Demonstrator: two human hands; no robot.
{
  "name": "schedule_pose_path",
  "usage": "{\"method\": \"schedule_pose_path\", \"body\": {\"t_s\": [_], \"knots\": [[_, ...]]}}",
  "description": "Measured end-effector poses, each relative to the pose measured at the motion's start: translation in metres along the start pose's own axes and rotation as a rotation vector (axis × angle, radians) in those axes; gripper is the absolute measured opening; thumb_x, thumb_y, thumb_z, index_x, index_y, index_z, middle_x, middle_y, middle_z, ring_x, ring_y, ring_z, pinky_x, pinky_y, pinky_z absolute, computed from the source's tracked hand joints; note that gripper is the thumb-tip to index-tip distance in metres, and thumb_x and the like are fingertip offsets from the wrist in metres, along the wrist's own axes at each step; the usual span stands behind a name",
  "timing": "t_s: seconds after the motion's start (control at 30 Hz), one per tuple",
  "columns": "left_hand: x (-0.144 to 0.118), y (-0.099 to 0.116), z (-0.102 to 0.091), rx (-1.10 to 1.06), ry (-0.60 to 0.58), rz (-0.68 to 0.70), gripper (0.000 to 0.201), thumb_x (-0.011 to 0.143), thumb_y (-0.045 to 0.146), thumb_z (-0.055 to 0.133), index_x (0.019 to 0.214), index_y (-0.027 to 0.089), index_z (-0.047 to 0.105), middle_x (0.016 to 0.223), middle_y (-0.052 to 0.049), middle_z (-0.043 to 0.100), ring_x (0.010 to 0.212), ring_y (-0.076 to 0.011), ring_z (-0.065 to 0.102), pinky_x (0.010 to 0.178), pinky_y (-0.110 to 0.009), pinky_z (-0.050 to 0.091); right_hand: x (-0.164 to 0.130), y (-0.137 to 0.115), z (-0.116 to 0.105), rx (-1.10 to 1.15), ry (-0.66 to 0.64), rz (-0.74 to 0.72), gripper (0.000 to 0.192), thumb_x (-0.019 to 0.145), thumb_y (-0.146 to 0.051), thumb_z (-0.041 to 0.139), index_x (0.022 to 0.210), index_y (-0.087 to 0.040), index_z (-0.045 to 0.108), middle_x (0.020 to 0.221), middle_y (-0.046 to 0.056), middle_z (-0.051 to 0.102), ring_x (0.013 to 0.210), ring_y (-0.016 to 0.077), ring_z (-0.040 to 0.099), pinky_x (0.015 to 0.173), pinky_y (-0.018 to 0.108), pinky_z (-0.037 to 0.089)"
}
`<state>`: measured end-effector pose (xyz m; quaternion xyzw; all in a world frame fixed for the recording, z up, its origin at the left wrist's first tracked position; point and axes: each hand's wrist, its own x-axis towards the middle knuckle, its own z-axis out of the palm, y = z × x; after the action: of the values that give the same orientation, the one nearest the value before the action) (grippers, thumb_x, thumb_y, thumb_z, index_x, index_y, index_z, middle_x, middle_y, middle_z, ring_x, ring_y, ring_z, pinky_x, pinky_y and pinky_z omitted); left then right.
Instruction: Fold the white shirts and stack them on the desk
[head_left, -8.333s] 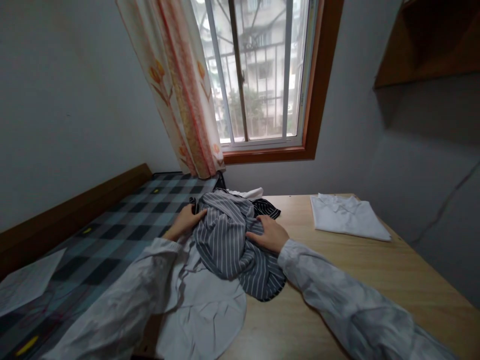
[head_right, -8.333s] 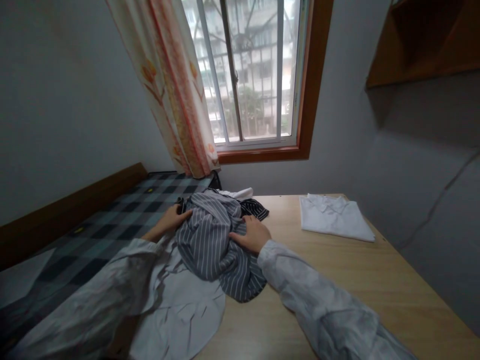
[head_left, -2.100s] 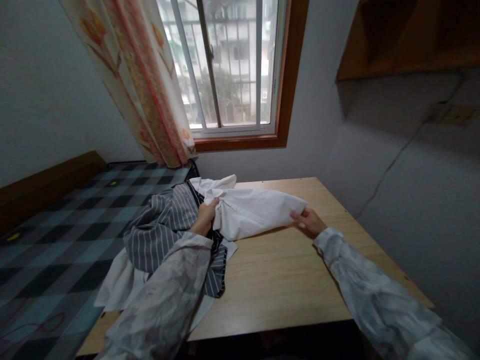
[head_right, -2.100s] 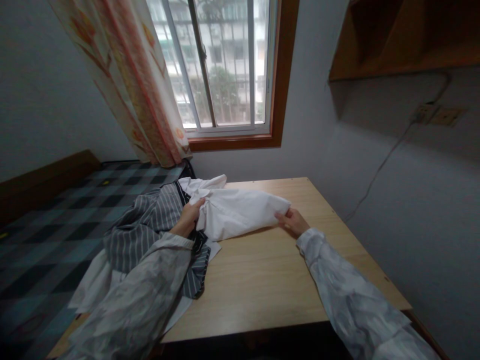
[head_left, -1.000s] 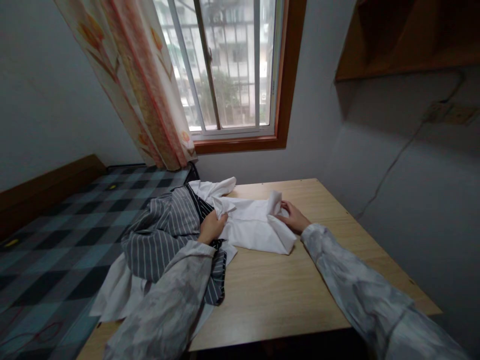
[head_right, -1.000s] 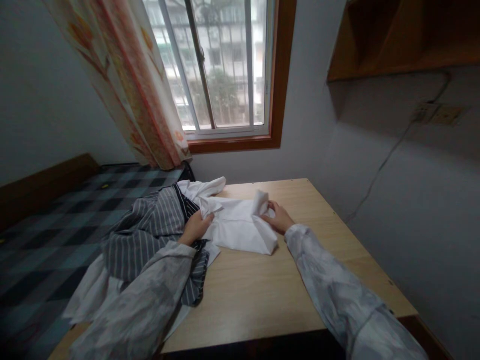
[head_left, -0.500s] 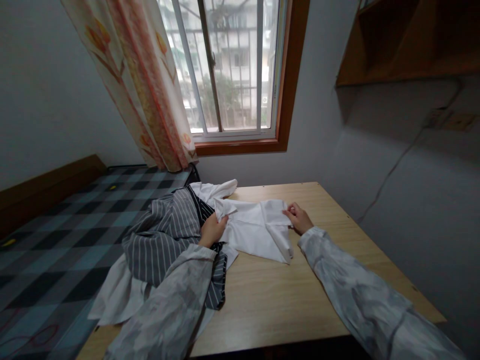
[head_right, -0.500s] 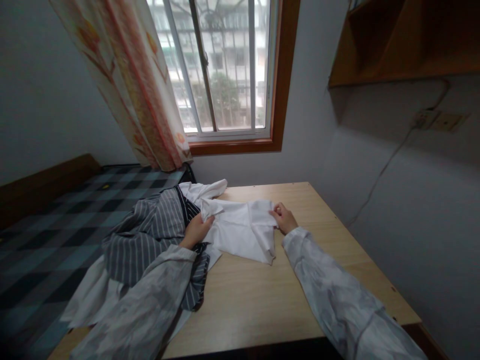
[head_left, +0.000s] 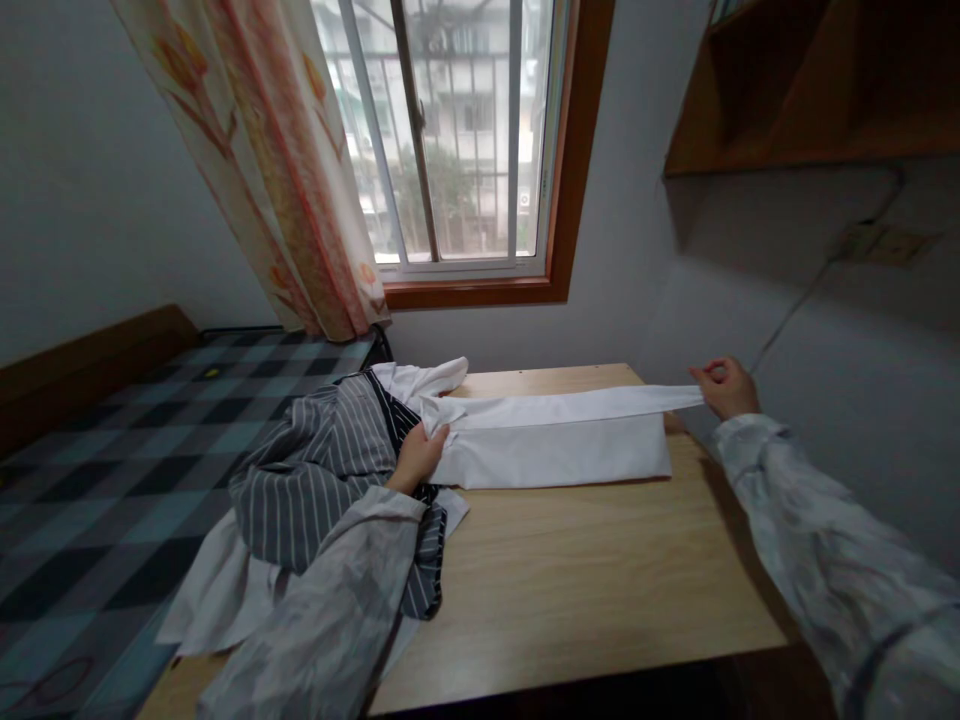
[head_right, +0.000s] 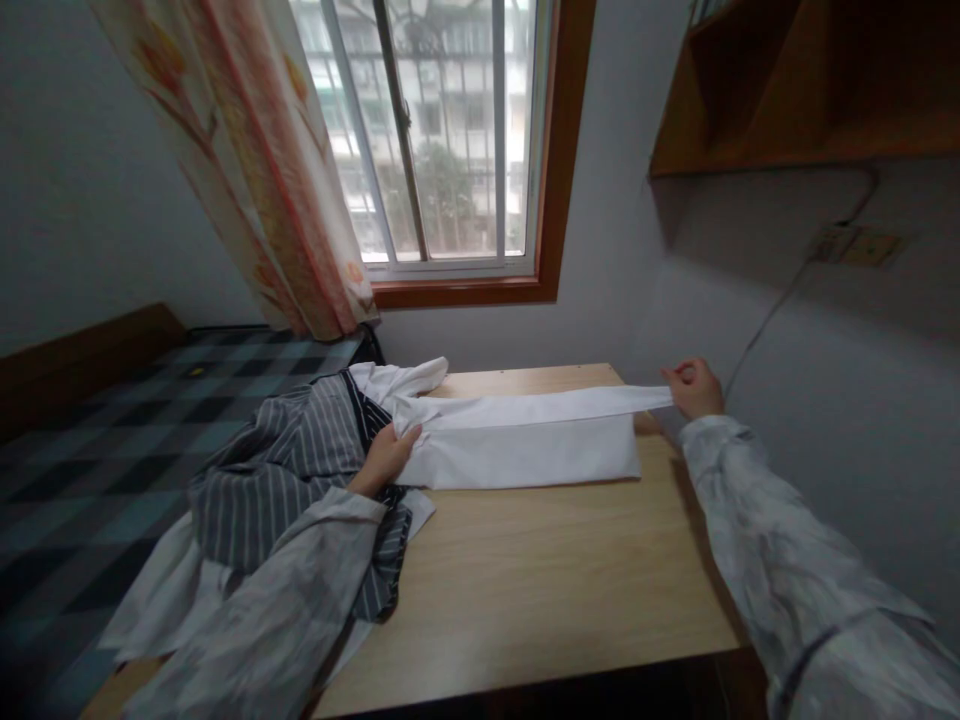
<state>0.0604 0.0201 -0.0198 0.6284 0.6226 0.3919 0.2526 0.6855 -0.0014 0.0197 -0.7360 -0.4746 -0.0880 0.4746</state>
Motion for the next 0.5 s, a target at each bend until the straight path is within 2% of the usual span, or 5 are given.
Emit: {"method": "schedule_pose_path", "body": {"t_s": [0.07, 0.17, 0.27, 0.4, 0.5], "knots": [[-0.003, 0.005, 0.002, 0.067, -0.003, 0.002, 0.04, 0.094, 0.042, 0.064, 0.121, 0.015, 0.077, 0.126, -0.016, 0.08, 0.121, -0.036, 0.074, 0.104, -0.043, 0.057, 0.003, 0.01, 0.004, -0.039, -0.135, 0.0, 0.041, 0.087, -0.064, 0.07, 0.086, -0.026, 0.056, 0.074, 0.006, 0.067, 0.064, 0.0207, 0.057, 0.063, 0.033, 0.041], [-0.012, 0.013, 0.0, 0.174, 0.013, -0.003, 0.045, 0.093, 0.042, 0.067, 0.129, 0.015, 0.07, 0.127, -0.018, 0.078, 0.12, -0.0373, 0.074, 0.101, -0.044, 0.057, -0.008, 0.006, 0.015, -0.166, -0.297, -0.017, 0.034, 0.087, -0.056, 0.07, 0.081, -0.025, 0.056, 0.079, 0.008, 0.067, 0.071, 0.0221, 0.056, 0.068, 0.035, 0.041], [-0.022, 0.025, -0.006, 0.312, 0.078, 0.025, 0.067, 0.088, 0.041, 0.075, 0.144, 0.011, 0.056, 0.138, -0.024, 0.07, 0.122, -0.0401, 0.071, 0.101, -0.048, 0.057, -0.029, -0.018, 0.022, -0.299, -0.313, -0.087, 0.027, 0.084, -0.047, 0.07, 0.089, -0.022, 0.063, 0.095, 0.014, 0.07, 0.087, 0.0275, 0.059, 0.08, 0.039, 0.044], [-0.028, 0.046, -0.012, 0.504, 0.197, 0.352, 0.09, 0.08, 0.031, 0.084, 0.158, 0.012, 0.042, 0.165, -0.026, 0.045, 0.148, -0.044, 0.049, 0.122, -0.056, 0.041, -0.057, -0.073, 0.033, -0.25, -0.205, -0.385, 0.028, 0.087, -0.031, 0.066, 0.108, -0.013, 0.068, 0.118, 0.027, 0.068, 0.117, 0.0383, 0.055, 0.11, 0.056, 0.034], [-0.02, 0.058, -0.003, 0.551, 0.017, 0.592, 0.079, 0.078, 0.027, 0.086, 0.15, 0.019, 0.055, 0.16, -0.02, 0.054, 0.149, -0.0419, 0.048, 0.128, -0.055, 0.035, -0.083, -0.124, 0.051, -0.153, -0.325, -0.565, 0.027, 0.091, -0.031, 0.068, 0.113, -0.016, 0.069, 0.122, 0.021, 0.07, 0.122, 0.0344, 0.055, 0.119, 0.051, 0.03]]}}
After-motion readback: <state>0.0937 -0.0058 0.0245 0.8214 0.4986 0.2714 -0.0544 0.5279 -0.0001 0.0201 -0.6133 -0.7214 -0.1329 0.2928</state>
